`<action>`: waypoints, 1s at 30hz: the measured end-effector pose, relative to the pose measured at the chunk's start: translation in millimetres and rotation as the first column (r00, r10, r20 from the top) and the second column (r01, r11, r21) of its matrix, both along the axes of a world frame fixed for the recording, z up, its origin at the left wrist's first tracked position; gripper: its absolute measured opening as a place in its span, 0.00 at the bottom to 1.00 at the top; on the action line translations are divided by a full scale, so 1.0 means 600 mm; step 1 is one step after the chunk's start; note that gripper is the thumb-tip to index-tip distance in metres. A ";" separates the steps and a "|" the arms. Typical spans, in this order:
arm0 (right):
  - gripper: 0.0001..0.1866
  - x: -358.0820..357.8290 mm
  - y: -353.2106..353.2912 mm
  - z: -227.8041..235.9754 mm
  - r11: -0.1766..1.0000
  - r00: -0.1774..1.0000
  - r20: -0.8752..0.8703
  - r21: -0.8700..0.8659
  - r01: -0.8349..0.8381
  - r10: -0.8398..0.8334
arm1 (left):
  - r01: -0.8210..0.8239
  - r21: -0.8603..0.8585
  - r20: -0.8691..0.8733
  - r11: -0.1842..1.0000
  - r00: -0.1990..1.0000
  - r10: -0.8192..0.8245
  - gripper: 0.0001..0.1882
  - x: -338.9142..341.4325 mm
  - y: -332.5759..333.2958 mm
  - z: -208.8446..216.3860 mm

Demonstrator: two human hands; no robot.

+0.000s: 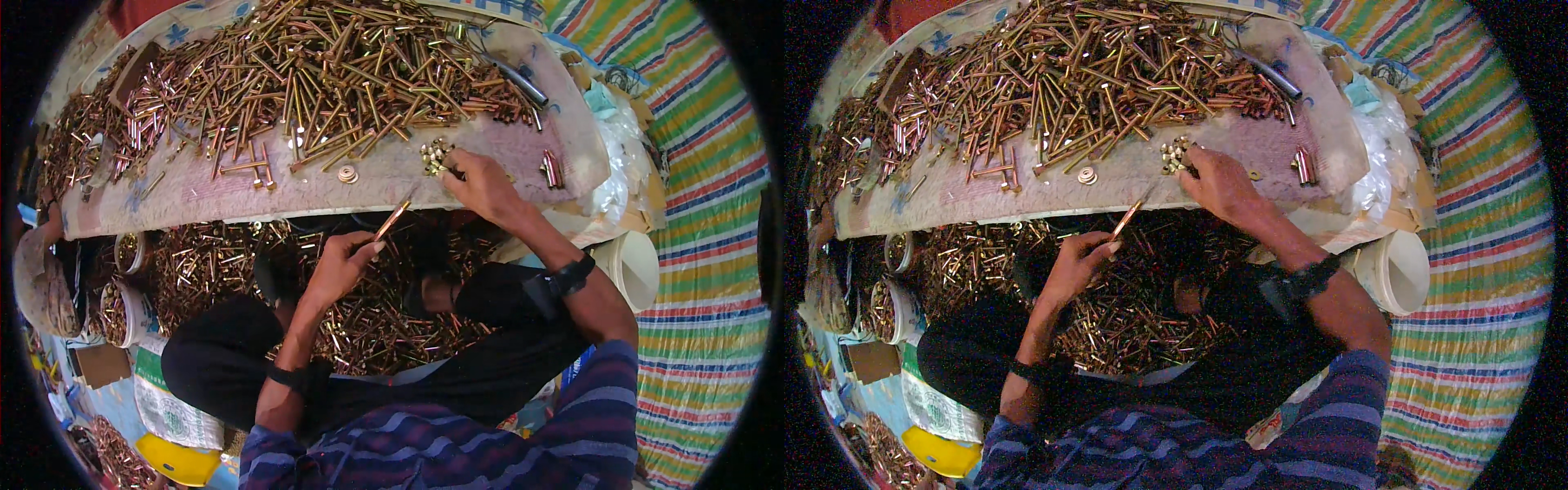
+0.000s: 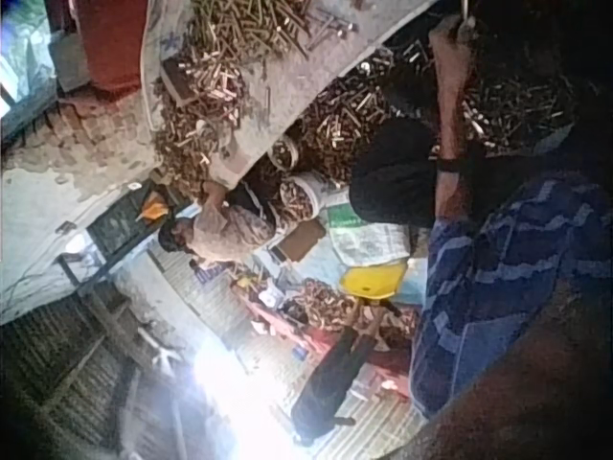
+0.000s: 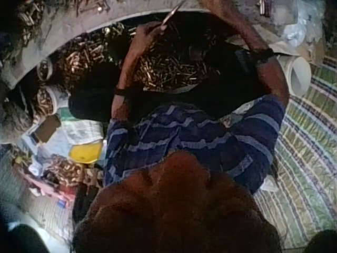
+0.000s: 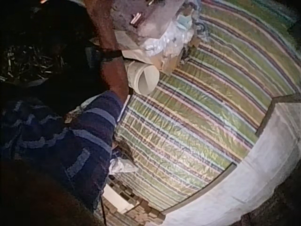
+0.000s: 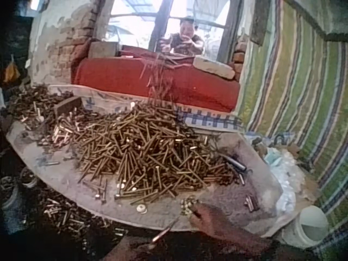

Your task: The person sits on the floor and assembles small brass-colored metal rods with washers and nuts. They pick up a rod, slide a washer and nut onto it, and place the assembled unit on a nearby surface. The process is repeated continuously.

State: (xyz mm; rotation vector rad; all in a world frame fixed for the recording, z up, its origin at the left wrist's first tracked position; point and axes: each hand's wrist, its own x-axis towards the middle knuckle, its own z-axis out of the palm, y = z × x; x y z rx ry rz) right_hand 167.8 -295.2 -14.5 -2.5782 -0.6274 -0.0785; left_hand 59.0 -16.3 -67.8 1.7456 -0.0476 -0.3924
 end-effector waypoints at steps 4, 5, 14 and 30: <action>0.12 -0.003 0.000 0.012 0.999 0.998 0.054 -0.050 -0.022 0.024 | -0.005 0.027 -0.056 1.000 0.998 0.006 0.15 0.003 -0.001 -0.010; 0.11 -0.003 0.001 0.016 0.997 0.997 0.071 -0.076 -0.019 0.024 | -0.002 0.035 -0.025 0.999 1.000 0.003 0.16 0.004 -0.001 -0.013; 0.09 -0.015 0.020 0.024 0.994 0.999 -0.020 0.100 -0.037 0.039 | -0.041 0.027 0.012 0.999 0.999 0.040 0.18 0.007 0.008 -0.021; 0.12 -0.052 0.068 0.069 0.875 0.834 -0.483 0.483 -0.001 0.267 | -0.014 -0.052 0.009 0.999 1.000 0.014 0.15 -0.003 0.008 0.001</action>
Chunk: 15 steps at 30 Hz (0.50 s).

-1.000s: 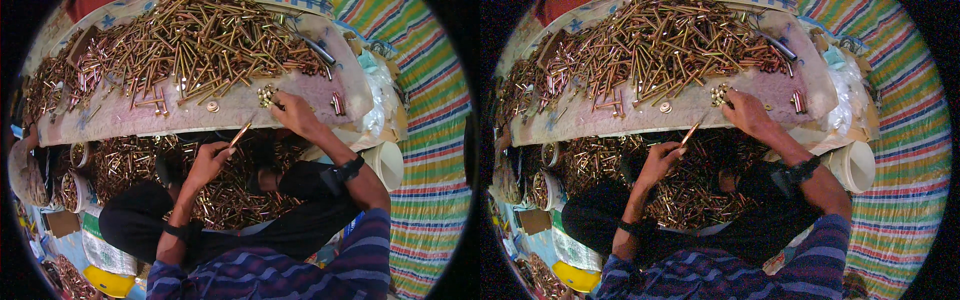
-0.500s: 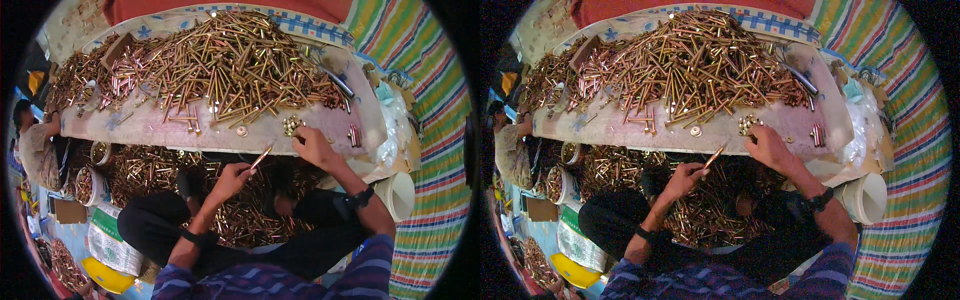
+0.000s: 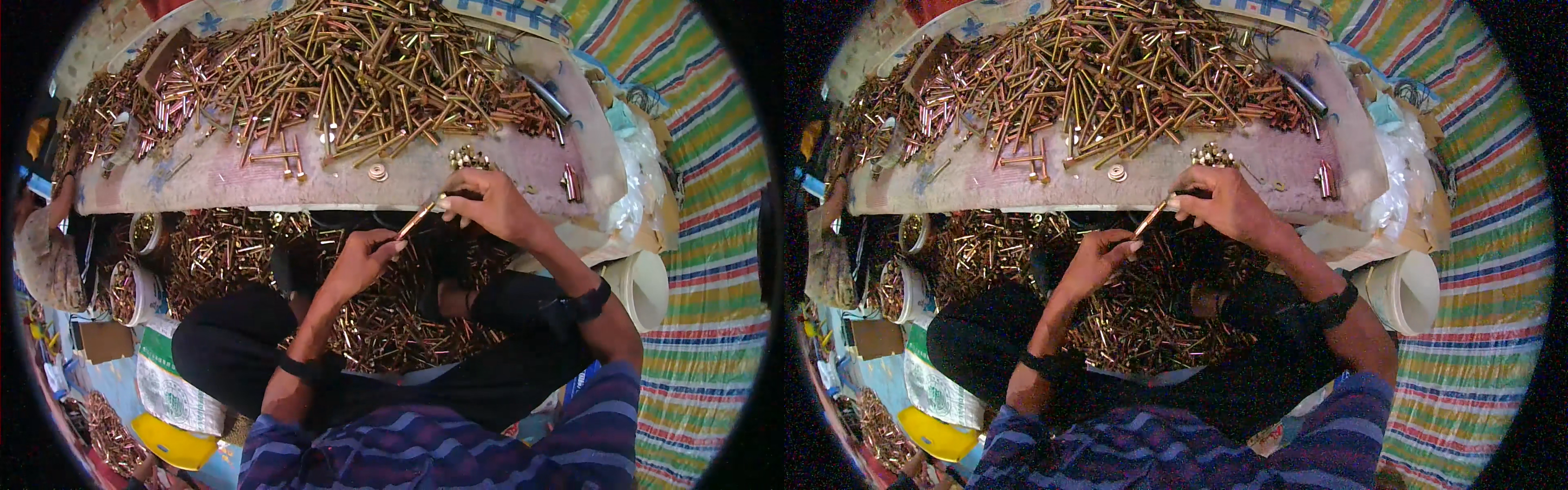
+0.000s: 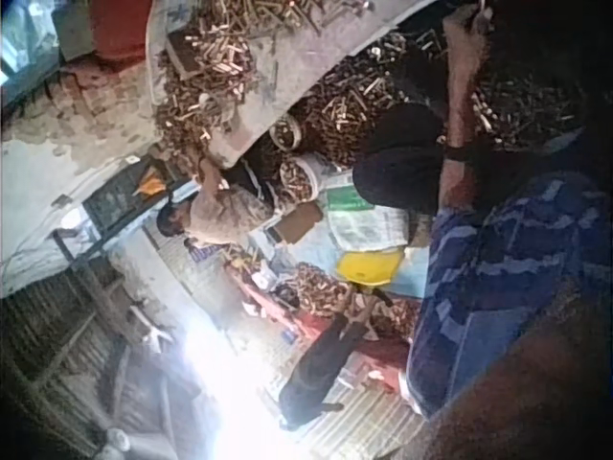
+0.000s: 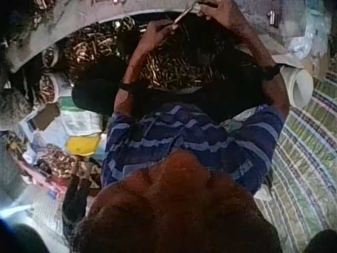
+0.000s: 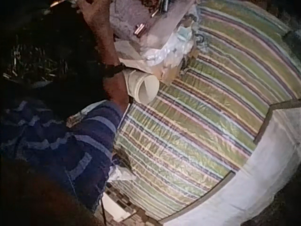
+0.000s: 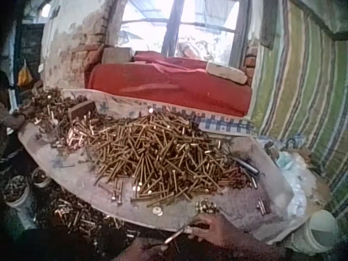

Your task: The person sits on the floor and assembles small brass-colored metal rods with washers and nuts. They pick up a rod, slide a washer and nut onto it, and place the assembled unit on a nearby surface. The process is repeated continuously.

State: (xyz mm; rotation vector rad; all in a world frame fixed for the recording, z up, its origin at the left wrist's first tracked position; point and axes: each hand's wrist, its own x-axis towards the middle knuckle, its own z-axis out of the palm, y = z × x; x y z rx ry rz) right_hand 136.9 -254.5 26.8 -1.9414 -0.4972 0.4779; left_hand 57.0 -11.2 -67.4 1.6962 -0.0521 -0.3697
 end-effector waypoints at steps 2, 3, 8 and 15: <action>0.12 -0.001 -0.001 -0.003 1.000 1.000 0.003 0.005 -0.020 0.020 | 0.010 0.018 -0.015 1.000 1.000 -0.010 0.17 -0.002 0.002 0.004; 0.12 -0.001 -0.001 -0.005 0.999 0.999 0.011 0.019 -0.036 0.036 | 0.018 0.008 -0.022 1.000 1.000 -0.018 0.17 -0.001 0.002 0.006; 0.10 0.000 -0.003 -0.015 0.997 0.994 0.071 -0.010 -0.082 0.083 | 0.047 0.005 0.003 0.999 0.999 -0.047 0.16 -0.002 0.005 0.008; 0.10 -0.004 -0.004 -0.016 0.993 0.996 0.010 -0.081 -0.089 0.090 | 0.093 0.054 0.002 0.994 0.996 -0.093 0.14 0.004 0.016 0.011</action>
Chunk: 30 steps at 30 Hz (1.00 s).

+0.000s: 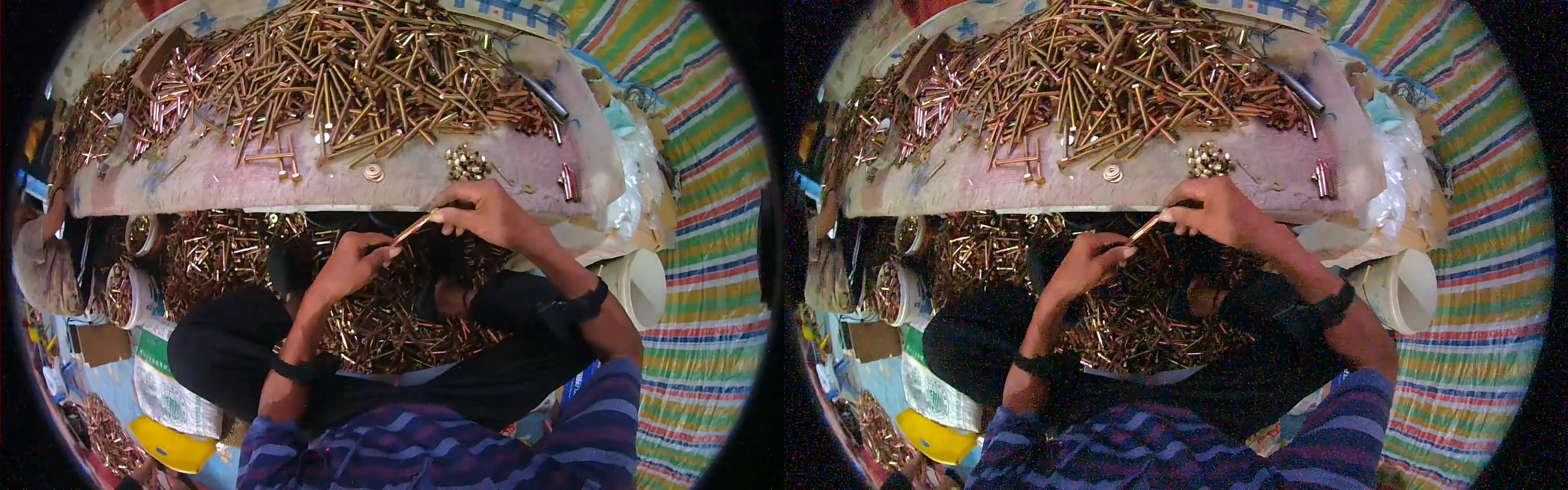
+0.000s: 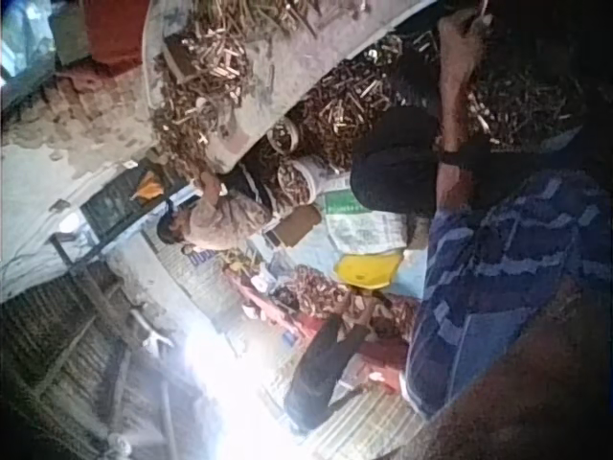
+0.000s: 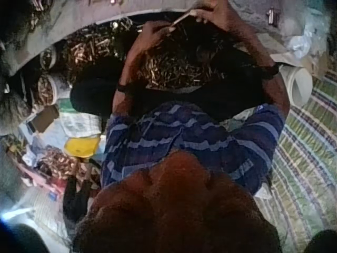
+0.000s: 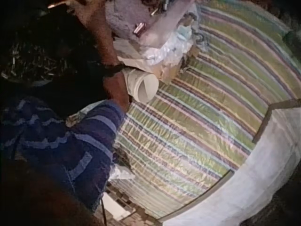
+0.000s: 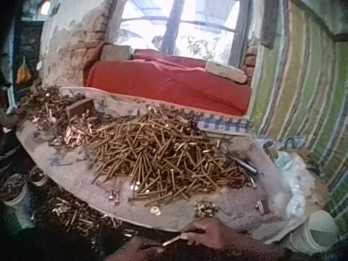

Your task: The person sits on the floor and assembles small brass-colored metal rods with washers and nuts. They pick up a rod, slide a washer and nut onto it, and place the assembled unit on a nearby surface. The process is repeated continuously.

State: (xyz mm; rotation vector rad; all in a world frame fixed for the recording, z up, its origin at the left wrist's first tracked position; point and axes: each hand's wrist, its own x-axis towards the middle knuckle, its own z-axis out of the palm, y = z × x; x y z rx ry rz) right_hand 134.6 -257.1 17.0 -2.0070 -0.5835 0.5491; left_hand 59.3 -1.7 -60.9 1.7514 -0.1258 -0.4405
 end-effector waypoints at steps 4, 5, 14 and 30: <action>0.17 -0.009 0.007 0.001 0.993 0.999 -0.038 -0.110 0.035 -0.039 | -0.011 0.057 0.128 0.998 0.992 0.004 0.15 -0.002 0.002 0.005; 0.19 -0.011 0.007 0.002 0.990 1.000 -0.008 -0.142 0.023 -0.024 | -0.011 0.100 0.145 0.995 0.989 -0.004 0.15 -0.002 0.002 0.007; 0.24 -0.013 0.007 -0.003 0.947 0.921 0.337 -0.310 -0.088 0.196 | 0.015 0.191 0.101 0.981 0.994 -0.034 0.15 -0.006 -0.002 0.010; 0.28 -0.013 0.003 0.002 0.958 0.993 -0.092 -0.270 -0.100 0.078 | 0.084 0.109 0.085 0.991 0.992 -0.093 0.14 -0.010 -0.005 0.010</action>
